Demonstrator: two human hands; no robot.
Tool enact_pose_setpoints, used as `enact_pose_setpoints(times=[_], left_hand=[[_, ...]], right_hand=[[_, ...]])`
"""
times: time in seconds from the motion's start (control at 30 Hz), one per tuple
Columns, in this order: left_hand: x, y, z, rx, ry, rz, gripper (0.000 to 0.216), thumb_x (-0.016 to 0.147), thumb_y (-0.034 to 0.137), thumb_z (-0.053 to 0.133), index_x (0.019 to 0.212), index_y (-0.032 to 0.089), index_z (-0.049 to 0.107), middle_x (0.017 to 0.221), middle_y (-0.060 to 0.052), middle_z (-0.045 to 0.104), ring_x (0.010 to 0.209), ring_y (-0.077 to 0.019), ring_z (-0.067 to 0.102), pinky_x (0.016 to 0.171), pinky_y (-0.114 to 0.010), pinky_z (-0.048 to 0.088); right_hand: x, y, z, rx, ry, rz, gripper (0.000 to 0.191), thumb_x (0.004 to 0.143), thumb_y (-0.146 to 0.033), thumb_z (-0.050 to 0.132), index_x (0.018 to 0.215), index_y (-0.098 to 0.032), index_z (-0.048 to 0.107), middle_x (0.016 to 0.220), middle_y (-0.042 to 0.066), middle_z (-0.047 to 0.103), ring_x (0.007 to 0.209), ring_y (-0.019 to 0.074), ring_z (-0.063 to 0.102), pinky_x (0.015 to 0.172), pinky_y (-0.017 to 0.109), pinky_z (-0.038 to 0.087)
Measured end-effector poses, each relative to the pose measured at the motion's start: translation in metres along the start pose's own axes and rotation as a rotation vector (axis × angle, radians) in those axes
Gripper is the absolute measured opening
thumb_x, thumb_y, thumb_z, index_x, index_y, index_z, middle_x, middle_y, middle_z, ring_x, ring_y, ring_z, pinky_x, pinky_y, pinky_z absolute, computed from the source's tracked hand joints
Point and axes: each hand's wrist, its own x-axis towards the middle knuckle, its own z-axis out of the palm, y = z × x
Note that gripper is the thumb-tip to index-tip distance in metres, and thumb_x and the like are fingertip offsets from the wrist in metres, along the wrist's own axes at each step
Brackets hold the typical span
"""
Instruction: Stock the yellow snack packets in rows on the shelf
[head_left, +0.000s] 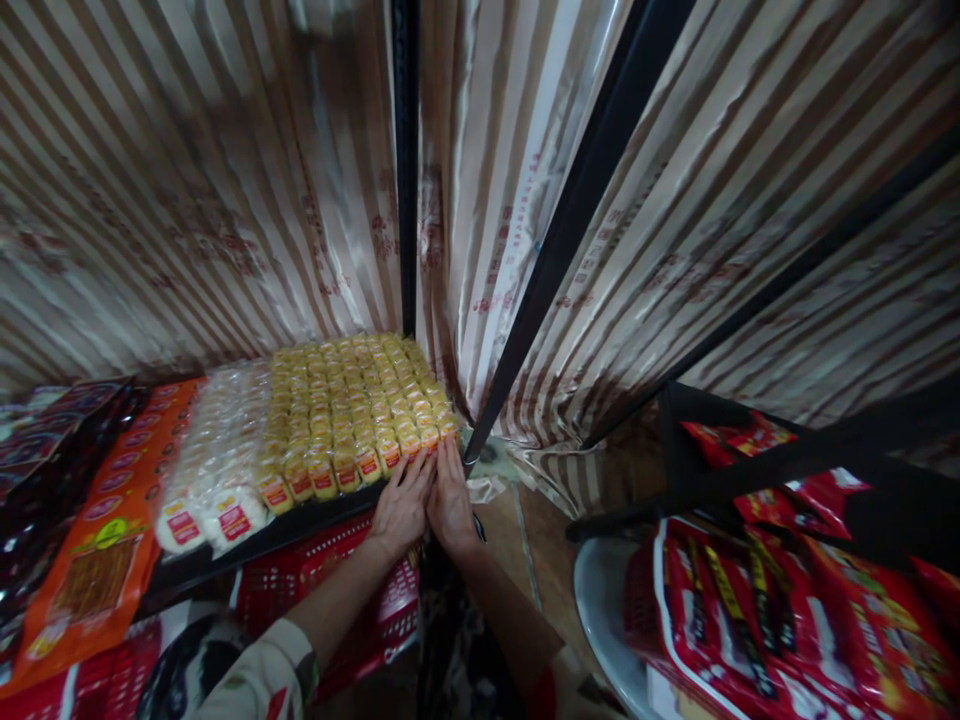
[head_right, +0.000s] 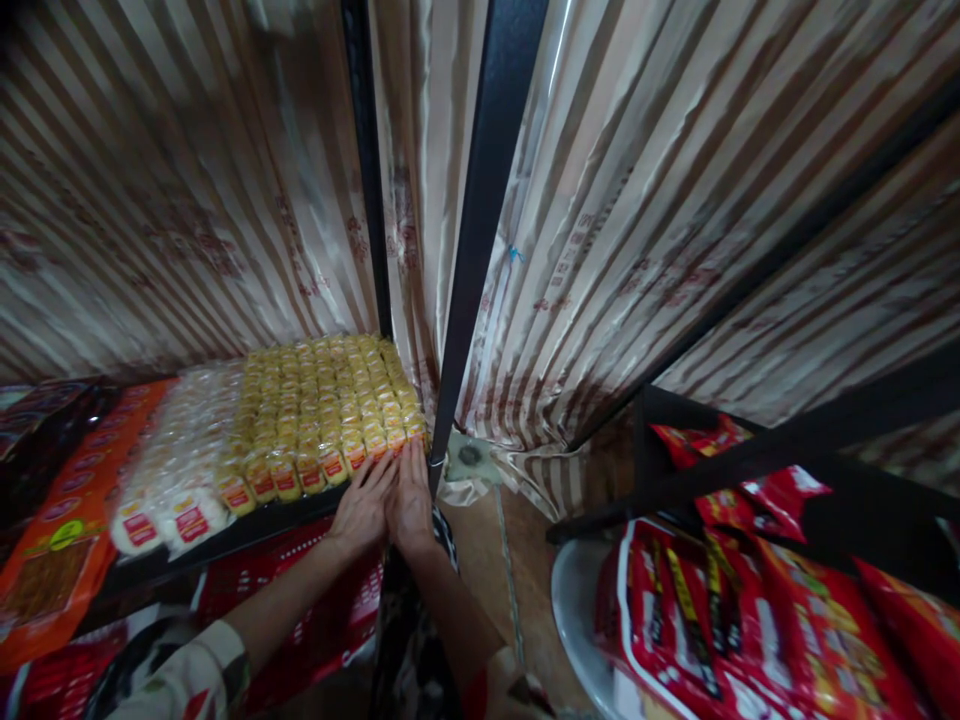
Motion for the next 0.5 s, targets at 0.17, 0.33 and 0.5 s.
enact_pose_setpoints(times=[0.17,0.33,0.5], left_hand=[[0.0049,0.0044,0.0003,-0.002,0.017,-0.007,0.05,0.086,0.028,0.039,0.135,0.02,0.038,0.14,-0.007,0.04,0.132,-0.0237,0.028,0.109,-0.046,0.017],[0.0076,-0.003,0.0023,-0.027,-0.022,-0.003,0.046,0.087,0.025,0.036,0.132,0.018,0.042,0.139,-0.006,0.041,0.134,-0.021,0.024,0.111,-0.046,0.014],[0.0102,-0.0025,0.0019,-0.026,-0.023,0.004,0.048,0.086,0.026,0.036,0.133,0.018,0.04,0.137,-0.008,0.043,0.132,-0.0226,0.028,0.11,-0.048,0.015]], right_hand=[[0.0015,0.002,0.0014,0.01,0.003,0.02,0.066,0.078,-0.003,0.033,0.142,-0.009,0.017,0.146,0.015,0.024,0.136,0.0227,0.018,0.108,0.049,0.027],[0.0053,0.0068,-0.0002,0.0,-0.025,0.018,0.064,0.077,-0.004,0.032,0.14,-0.005,0.022,0.144,0.017,0.029,0.135,0.0219,0.022,0.108,0.047,0.029],[0.0053,0.008,0.0005,-0.003,-0.048,0.017,0.065,0.077,-0.005,0.033,0.141,-0.007,0.021,0.146,0.015,0.024,0.136,0.0218,0.017,0.109,0.048,0.026]])
